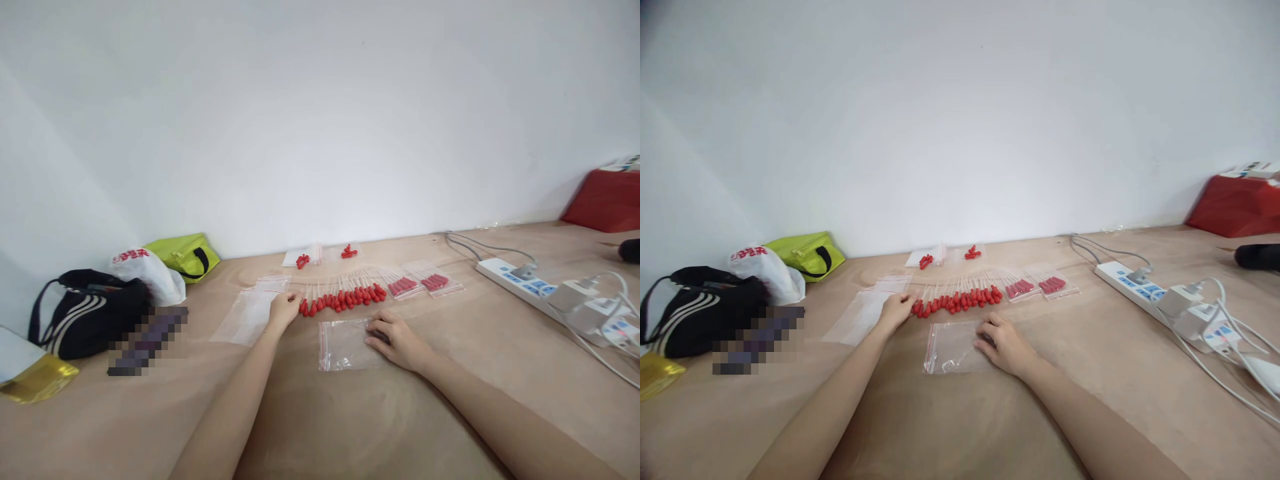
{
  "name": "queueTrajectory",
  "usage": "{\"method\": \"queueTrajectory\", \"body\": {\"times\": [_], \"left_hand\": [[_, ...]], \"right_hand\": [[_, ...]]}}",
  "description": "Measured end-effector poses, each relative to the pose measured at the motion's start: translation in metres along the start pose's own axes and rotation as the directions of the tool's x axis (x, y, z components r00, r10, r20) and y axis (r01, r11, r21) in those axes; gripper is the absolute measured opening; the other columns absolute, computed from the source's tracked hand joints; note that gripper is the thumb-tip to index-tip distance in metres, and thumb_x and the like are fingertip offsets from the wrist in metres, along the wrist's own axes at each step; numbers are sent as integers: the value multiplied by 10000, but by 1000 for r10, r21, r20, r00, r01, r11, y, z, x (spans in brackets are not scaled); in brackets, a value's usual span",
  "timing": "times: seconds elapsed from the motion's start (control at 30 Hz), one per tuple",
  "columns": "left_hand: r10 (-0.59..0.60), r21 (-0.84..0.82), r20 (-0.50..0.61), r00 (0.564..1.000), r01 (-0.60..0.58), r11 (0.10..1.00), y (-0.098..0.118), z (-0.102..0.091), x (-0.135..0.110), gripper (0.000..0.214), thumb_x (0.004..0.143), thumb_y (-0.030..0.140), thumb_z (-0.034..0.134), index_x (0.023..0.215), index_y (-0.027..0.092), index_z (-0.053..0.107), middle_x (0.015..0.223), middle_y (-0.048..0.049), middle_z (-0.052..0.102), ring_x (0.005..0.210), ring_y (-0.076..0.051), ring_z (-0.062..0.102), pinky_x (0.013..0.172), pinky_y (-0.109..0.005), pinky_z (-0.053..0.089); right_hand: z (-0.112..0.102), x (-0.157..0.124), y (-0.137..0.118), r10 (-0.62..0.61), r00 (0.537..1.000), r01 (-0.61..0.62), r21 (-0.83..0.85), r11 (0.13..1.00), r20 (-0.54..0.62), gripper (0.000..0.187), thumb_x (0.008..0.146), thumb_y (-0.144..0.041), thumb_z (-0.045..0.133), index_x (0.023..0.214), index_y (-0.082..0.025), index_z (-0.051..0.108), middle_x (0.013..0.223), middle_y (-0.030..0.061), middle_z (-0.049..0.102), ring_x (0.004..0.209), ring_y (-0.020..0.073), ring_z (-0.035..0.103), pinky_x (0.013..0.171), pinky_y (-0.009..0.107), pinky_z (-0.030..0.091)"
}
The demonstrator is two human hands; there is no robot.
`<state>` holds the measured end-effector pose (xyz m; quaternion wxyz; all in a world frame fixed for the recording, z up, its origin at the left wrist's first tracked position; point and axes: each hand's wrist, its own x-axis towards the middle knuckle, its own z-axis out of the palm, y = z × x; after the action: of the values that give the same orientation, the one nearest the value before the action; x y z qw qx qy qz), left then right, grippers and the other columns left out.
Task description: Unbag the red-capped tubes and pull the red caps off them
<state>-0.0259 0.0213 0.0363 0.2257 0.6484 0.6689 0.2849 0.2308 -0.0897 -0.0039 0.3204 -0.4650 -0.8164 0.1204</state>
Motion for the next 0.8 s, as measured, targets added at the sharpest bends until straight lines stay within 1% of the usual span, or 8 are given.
{"method": "queueTrajectory", "body": {"times": [0.1, 0.23, 0.4, 0.43, 0.5, 0.6, 0.73, 0.8], "left_hand": [[31, -53, -58, 998, -34, 998, -5, 4, -2, 329, 749, 420, 458, 668, 172, 658, 616, -52, 667, 700, -202, 624, 608, -250, 434], [84, -103, -105, 991, -95, 990, -8, 10, -11, 353, 754, 436, 443, 761, 164, 668, 727, -58, 680, 750, -206, 618, 675, -280, 452], [161, -159, -122, 979, -179, 971, -6, 16, -21, 302, 749, 397, 470, 754, 158, 655, 826, -62, 670, 802, -194, 607, 753, -284, 449], [170, -174, -121, 978, -190, 966, -6, 17, -22, 304, 757, 390, 464, 792, 153, 651, 842, -67, 669, 812, -196, 607, 752, -286, 453], [182, -211, -117, 976, -203, 956, -6, 18, -23, 341, 787, 374, 429, 953, 140, 614, 889, -81, 670, 840, -198, 610, 757, -294, 460], [204, -264, -101, 974, -224, 938, -8, 18, -24, 420, 824, 345, 383, 1157, 112, 488, 909, -99, 677, 889, -195, 611, 806, -312, 454], [247, -323, -96, 964, -265, 909, -11, 19, -23, 456, 847, 315, 351, 1253, 108, 372, 901, -95, 681, 947, -181, 598, 873, -319, 428], [270, -346, -108, 957, -291, 892, -12, 20, -22, 445, 844, 307, 359, 1250, 126, 368, 934, -93, 672, 956, -175, 596, 868, -316, 435]], "right_hand": [[0, 0, 0, -1, 1000, 1, -1, 1000, -1, 142, 807, -275, 510, 880, -183, 588, 923, 73, 553, 856, 172, 540, 773, 316, 451], [0, 0, 1, -4, 1000, 4, 2, 1000, 4, 146, 808, -279, 508, 883, -180, 584, 928, 74, 553, 866, 172, 542, 781, 314, 449], [1, 0, 2, -3, 1000, 3, -7, 1000, 5, 146, 809, -284, 506, 881, -181, 583, 914, 69, 554, 852, 169, 544, 773, 314, 450], [1, 0, 2, -2, 1000, 2, -6, 1000, 8, 145, 809, -282, 506, 881, -182, 582, 912, 69, 554, 851, 169, 545, 772, 314, 450], [1, -1, 2, 0, 1000, 0, -1, 1000, 5, 139, 808, -279, 508, 877, -183, 581, 909, 69, 555, 851, 170, 546, 771, 316, 450], [1, -1, 2, -2, 1000, 2, 4, 1000, -1, 134, 806, -276, 510, 873, -184, 580, 912, 71, 556, 858, 174, 548, 771, 319, 451], [1, -1, 2, -3, 1000, 3, -3, 1000, 1, 142, 807, -282, 508, 879, -184, 581, 920, 74, 555, 870, 178, 547, 777, 323, 451], [1, -1, 2, -2, 1000, 2, 1, 1000, -5, 140, 807, -284, 509, 875, -187, 583, 911, 71, 557, 857, 174, 550, 774, 321, 453]]}}
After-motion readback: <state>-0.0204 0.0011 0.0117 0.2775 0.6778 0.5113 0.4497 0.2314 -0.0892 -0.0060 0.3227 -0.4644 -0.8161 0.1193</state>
